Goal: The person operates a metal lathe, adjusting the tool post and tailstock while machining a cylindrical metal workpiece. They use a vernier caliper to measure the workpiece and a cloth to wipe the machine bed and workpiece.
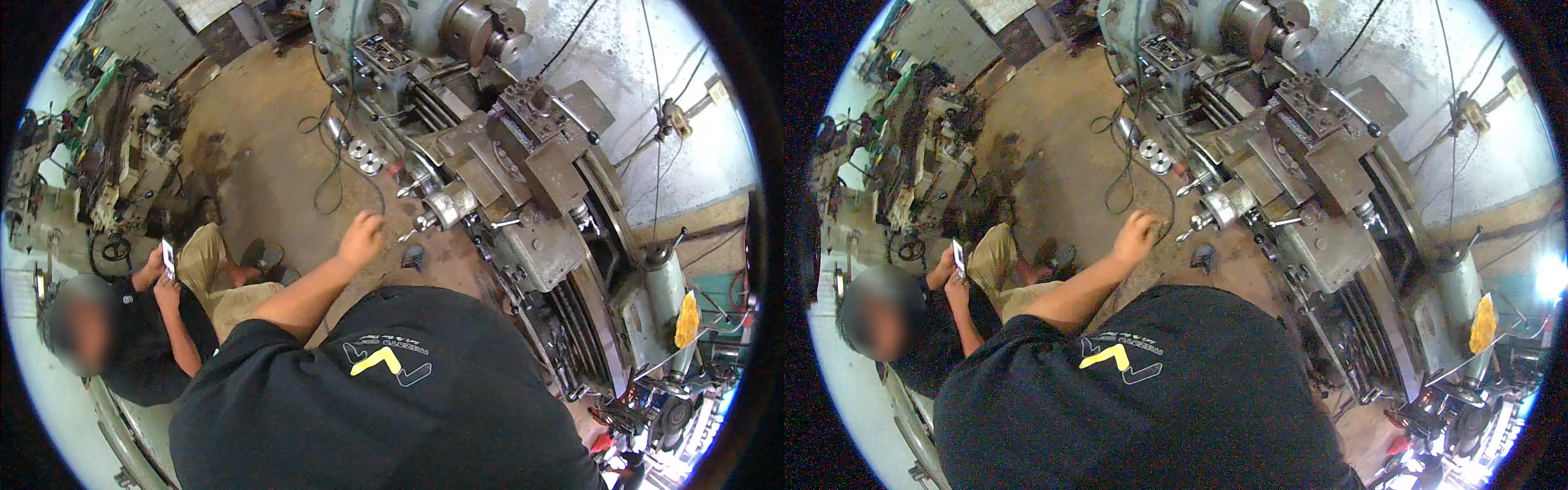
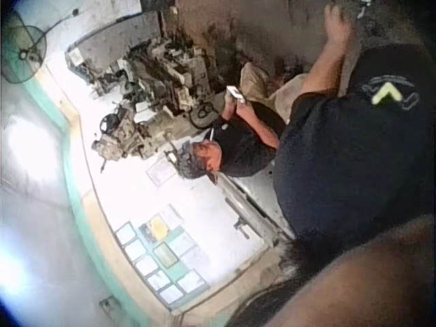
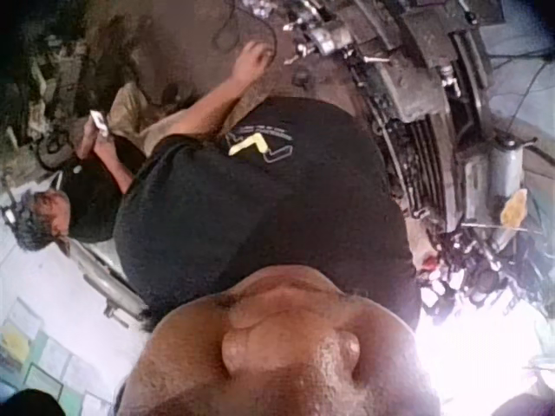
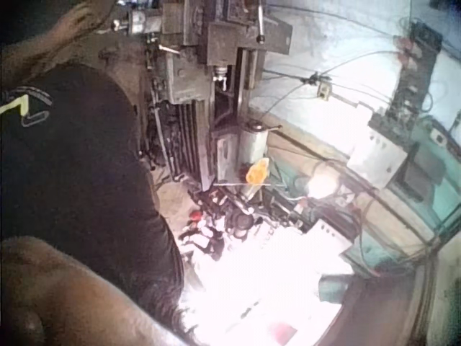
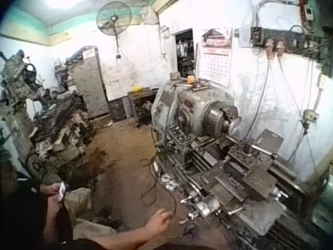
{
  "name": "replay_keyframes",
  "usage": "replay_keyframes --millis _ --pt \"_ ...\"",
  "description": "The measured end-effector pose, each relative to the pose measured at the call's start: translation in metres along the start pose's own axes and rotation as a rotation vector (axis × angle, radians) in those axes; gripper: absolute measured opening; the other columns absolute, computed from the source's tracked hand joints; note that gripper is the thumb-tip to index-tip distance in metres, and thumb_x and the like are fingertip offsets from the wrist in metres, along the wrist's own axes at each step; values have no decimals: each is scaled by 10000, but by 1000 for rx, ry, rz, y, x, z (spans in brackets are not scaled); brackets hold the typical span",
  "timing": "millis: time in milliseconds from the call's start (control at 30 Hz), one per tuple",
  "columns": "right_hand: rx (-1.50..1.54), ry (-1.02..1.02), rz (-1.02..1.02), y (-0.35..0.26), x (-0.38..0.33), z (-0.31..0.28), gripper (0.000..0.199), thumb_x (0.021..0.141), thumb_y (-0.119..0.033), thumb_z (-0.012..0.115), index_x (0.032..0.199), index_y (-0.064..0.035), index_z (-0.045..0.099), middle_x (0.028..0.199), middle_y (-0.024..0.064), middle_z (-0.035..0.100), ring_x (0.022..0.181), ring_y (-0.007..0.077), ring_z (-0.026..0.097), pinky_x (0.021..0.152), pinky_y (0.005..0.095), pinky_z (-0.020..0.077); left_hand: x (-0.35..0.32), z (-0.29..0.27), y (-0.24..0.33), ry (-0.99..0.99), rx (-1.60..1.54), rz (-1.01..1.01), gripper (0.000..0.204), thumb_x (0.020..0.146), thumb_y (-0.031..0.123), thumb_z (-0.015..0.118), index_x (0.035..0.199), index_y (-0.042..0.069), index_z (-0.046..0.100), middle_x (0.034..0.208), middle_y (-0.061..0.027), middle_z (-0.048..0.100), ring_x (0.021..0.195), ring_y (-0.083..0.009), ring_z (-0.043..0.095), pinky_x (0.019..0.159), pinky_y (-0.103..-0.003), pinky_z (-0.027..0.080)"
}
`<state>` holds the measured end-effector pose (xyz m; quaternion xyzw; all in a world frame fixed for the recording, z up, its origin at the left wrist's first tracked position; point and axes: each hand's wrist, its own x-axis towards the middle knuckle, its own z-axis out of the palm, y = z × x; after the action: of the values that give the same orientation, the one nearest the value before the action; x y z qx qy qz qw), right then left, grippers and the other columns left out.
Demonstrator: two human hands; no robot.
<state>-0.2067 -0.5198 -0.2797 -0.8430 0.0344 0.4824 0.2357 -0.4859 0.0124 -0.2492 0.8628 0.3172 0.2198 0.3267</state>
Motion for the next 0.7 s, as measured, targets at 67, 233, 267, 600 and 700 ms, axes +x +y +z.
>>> replay_keyframes --millis 67,233,267,600,700 --pt "-2 -27 -4 -22 -1 0 303 946 -215 641 1177 -20 628 1027 87 694 885 222 630 767 356 498 -51 -10 -78 -225 162 -308 301 861 101 577 1145 86 674 1170 -196 615 1109 -396 589 938 -444 492" --pt "16 -85 -70 -92 9 18 305 947 -209 635 1178 -10 622 1062 97 688 938 216 617 804 345 481 -140 -13 -209 -1006 424 -748 300 872 231 603 1108 65 684 1074 -206 670 1016 -379 642 873 -464 513" --pt "1 -91 -103 -104 15 27 305 948 -208 634 1178 -8 621 1069 99 687 948 215 614 811 343 478 -141 -11 -221 -1009 387 -783 306 876 255 605 1096 59 686 1051 -205 677 992 -378 650 858 -464 518" --pt "-171 68 -56 -108 35 101 256 920 -185 631 1145 -61 640 980 132 700 828 241 667 690 373 529 263 -97 -242 -18 42 -340 393 934 348 619 1006 -31 690 880 -203 722 767 -329 697 699 -425 531" --pt "-110 159 142 -107 20 121 238 920 -182 627 1126 -62 641 971 130 699 810 243 667 670 373 524 466 -174 -220 101 -465 -321 248 964 287 600 946 43 637 733 -72 626 649 -188 609 566 -347 496"
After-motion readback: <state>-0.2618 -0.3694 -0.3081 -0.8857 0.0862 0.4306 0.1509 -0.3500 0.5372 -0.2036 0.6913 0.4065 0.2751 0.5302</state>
